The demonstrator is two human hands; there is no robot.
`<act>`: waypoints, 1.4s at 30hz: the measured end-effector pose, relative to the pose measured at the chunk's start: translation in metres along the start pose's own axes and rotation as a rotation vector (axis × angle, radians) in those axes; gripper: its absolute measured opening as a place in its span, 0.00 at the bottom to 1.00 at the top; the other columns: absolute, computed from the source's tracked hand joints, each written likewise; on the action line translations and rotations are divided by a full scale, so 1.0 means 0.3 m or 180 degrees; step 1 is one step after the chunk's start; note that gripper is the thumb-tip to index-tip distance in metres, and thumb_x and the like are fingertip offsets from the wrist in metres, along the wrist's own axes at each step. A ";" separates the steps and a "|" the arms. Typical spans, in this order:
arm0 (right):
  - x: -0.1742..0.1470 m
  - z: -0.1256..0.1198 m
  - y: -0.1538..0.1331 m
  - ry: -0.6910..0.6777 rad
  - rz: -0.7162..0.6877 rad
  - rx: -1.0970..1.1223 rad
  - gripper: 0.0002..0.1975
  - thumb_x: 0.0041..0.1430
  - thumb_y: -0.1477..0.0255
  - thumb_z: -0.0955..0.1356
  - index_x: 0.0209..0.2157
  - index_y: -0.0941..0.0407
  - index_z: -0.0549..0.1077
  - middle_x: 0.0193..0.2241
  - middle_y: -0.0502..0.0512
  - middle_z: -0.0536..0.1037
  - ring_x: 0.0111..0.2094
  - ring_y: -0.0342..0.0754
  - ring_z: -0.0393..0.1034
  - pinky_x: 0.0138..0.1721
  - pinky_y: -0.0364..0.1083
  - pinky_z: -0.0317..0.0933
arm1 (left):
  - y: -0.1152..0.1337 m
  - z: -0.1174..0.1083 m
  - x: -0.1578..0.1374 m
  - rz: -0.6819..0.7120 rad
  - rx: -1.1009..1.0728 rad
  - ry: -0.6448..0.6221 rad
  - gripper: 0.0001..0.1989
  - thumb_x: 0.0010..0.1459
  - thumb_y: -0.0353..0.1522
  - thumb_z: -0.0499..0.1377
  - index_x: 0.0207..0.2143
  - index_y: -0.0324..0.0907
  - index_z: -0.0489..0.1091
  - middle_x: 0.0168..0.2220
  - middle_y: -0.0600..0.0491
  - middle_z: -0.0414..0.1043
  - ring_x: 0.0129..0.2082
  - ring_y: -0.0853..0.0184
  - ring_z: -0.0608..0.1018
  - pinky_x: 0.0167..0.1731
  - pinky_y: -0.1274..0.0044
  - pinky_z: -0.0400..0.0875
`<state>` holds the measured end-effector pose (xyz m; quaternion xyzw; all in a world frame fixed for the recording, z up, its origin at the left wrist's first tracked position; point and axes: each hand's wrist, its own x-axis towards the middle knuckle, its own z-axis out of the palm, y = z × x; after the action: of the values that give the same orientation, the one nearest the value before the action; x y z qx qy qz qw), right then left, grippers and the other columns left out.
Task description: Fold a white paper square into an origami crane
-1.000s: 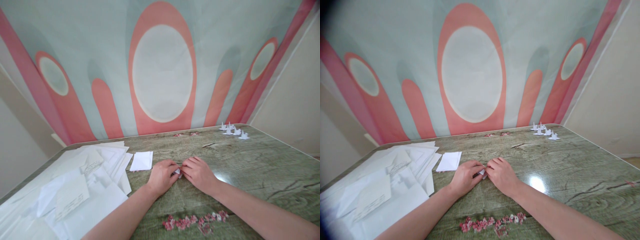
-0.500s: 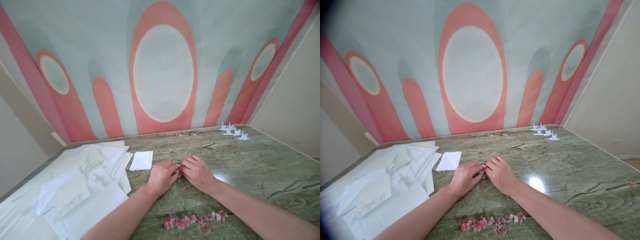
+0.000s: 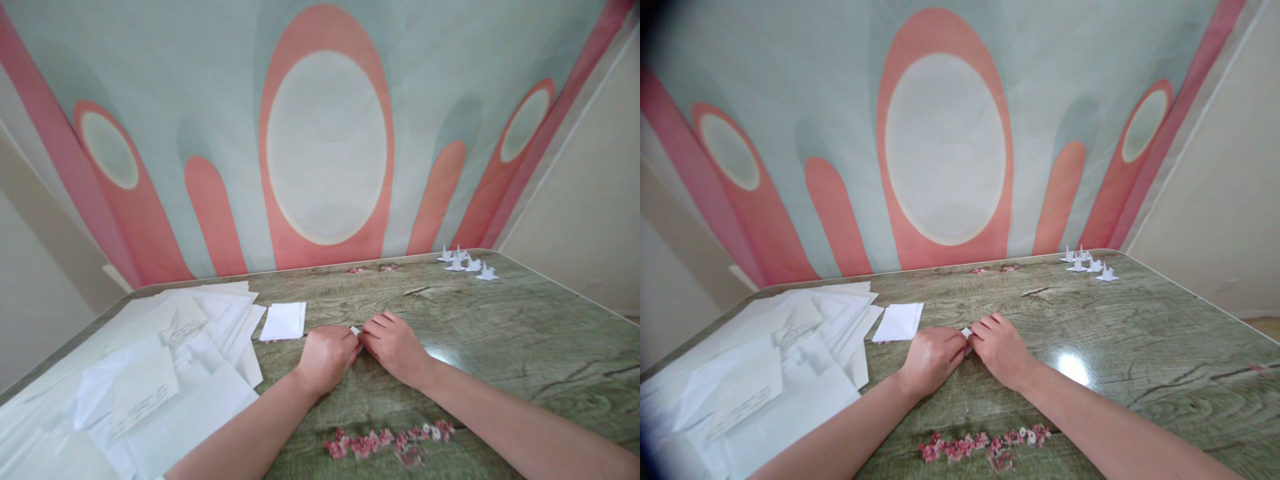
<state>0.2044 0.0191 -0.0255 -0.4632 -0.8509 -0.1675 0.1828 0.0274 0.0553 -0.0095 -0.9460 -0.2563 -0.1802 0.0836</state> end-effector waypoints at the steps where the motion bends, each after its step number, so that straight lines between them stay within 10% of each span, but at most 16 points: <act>1: 0.000 -0.001 0.000 -0.0024 0.0036 0.0039 0.10 0.60 0.75 0.62 0.26 0.56 0.71 0.26 0.52 0.70 0.32 0.46 0.60 0.34 0.48 0.48 | 0.000 0.002 0.000 0.0009 0.0008 -0.0001 0.13 0.60 0.32 0.50 0.24 0.40 0.65 0.24 0.54 0.69 0.26 0.69 0.71 0.26 0.78 0.61; 42: -0.015 0.002 0.000 -0.0286 0.0515 0.0310 0.08 0.59 0.75 0.63 0.33 0.53 0.75 0.30 0.52 0.70 0.34 0.47 0.62 0.35 0.46 0.54 | -0.025 -0.090 0.006 0.0289 -0.0135 -0.0879 0.16 0.57 0.27 0.51 0.47 0.48 0.65 0.40 0.51 0.68 0.37 0.62 0.71 0.38 0.72 0.66</act>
<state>0.2064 0.0161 -0.0281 -0.5279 -0.8252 -0.0897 0.1796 0.0169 0.0556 0.0166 -0.9739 -0.2185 -0.0497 0.0356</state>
